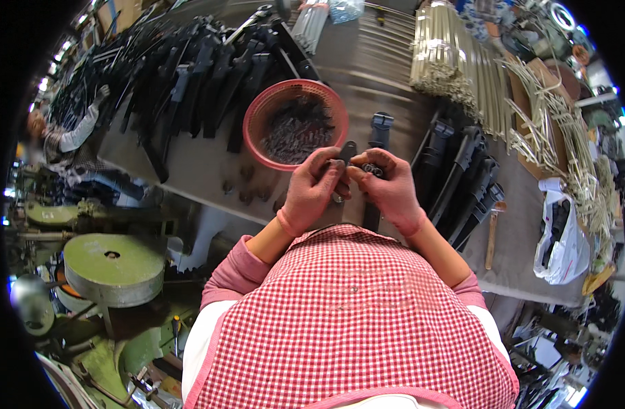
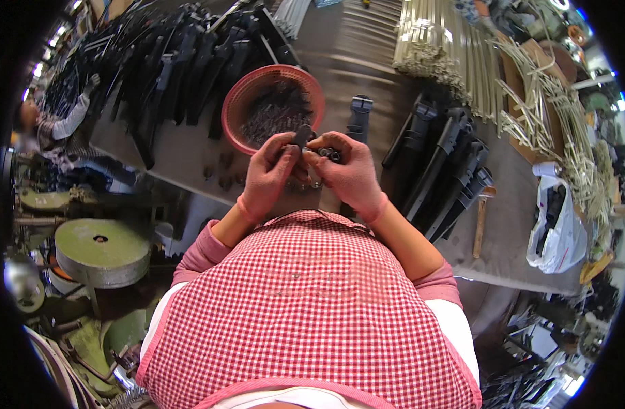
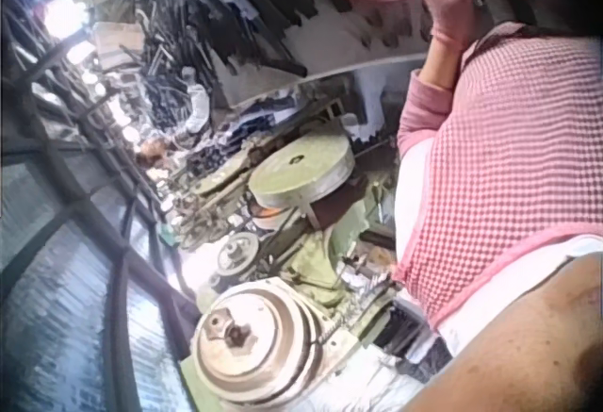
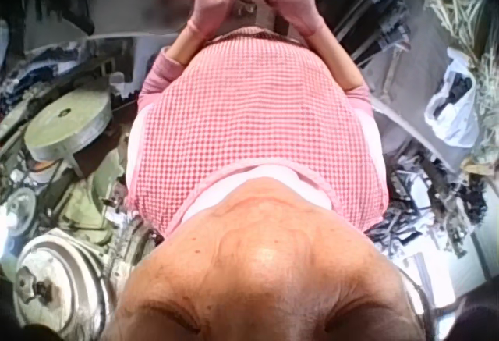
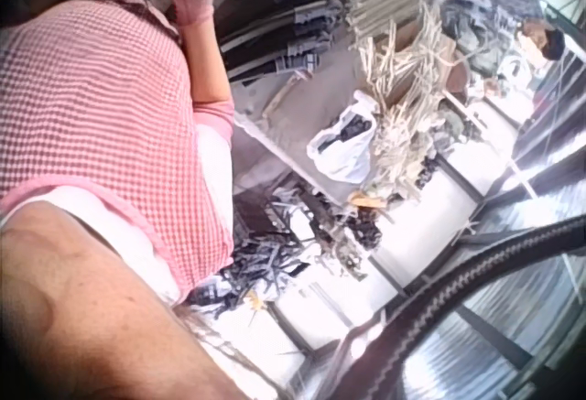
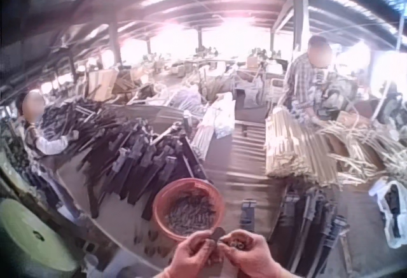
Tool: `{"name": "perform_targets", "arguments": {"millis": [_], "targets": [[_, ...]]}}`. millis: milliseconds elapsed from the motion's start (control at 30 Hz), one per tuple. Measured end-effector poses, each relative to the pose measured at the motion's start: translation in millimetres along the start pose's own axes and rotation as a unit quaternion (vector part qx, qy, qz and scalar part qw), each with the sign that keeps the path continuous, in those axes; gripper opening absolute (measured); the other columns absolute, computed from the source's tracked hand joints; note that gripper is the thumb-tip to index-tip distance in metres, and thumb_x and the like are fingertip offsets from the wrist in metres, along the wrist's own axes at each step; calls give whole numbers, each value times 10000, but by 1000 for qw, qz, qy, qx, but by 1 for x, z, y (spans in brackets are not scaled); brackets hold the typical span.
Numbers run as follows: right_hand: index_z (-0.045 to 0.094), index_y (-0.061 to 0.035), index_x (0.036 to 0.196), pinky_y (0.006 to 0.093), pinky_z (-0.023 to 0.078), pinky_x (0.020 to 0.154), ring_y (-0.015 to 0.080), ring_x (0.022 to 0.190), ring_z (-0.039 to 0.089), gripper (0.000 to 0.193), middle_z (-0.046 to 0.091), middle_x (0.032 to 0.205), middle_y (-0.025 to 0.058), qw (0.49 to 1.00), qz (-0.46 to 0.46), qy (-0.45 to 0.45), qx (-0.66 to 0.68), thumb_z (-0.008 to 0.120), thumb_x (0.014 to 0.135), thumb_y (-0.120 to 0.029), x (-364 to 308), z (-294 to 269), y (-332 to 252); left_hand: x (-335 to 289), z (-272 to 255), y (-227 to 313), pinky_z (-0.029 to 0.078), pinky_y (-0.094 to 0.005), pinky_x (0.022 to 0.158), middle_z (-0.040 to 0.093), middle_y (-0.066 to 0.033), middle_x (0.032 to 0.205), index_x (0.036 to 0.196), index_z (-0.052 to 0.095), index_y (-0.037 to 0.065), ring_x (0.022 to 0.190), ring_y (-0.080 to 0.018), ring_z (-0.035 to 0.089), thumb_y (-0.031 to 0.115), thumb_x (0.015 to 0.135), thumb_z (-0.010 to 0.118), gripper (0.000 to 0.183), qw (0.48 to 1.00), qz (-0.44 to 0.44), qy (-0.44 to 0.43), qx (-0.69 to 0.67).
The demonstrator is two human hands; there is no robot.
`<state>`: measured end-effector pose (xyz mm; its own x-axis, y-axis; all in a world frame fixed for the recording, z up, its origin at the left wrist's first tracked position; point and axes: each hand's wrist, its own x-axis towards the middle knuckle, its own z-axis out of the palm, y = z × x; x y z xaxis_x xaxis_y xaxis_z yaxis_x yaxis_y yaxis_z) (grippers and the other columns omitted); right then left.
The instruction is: The person repeatedly picks up a black plastic handle and small metal components from a red basket, inserts the components into the handle, and places the assembled unit on a nearby table. The person also uses a green machine to process the handles, inserting and removing them repeatedly.
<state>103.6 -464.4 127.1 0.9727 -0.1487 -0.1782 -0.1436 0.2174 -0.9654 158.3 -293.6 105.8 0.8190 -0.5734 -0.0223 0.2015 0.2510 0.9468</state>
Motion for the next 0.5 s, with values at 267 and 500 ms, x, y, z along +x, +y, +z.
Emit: {"name": "perform_targets", "arguments": {"millis": [267,500], "targets": [[691,4,1039,185,384,530,26,598,501,182,608,761,-41,996,63,-29,-60,664,952,-154,-2,10,34,-22,-20,-35,569,-279,700,630,-99,940,1194,458,12,781,-142,653,62,1029,472,174,993,-42,-23,-105],[640,-26,937,194,262,454,16,513,391,280,495,659,-57,977,201,-65,7,596,1001,-296,10,10,50,-76,-106,-91,572,-299,726,687,-89,914,1216,583,-6,786,-160,681,68,990,524,245,969,-92,146,179]]}}
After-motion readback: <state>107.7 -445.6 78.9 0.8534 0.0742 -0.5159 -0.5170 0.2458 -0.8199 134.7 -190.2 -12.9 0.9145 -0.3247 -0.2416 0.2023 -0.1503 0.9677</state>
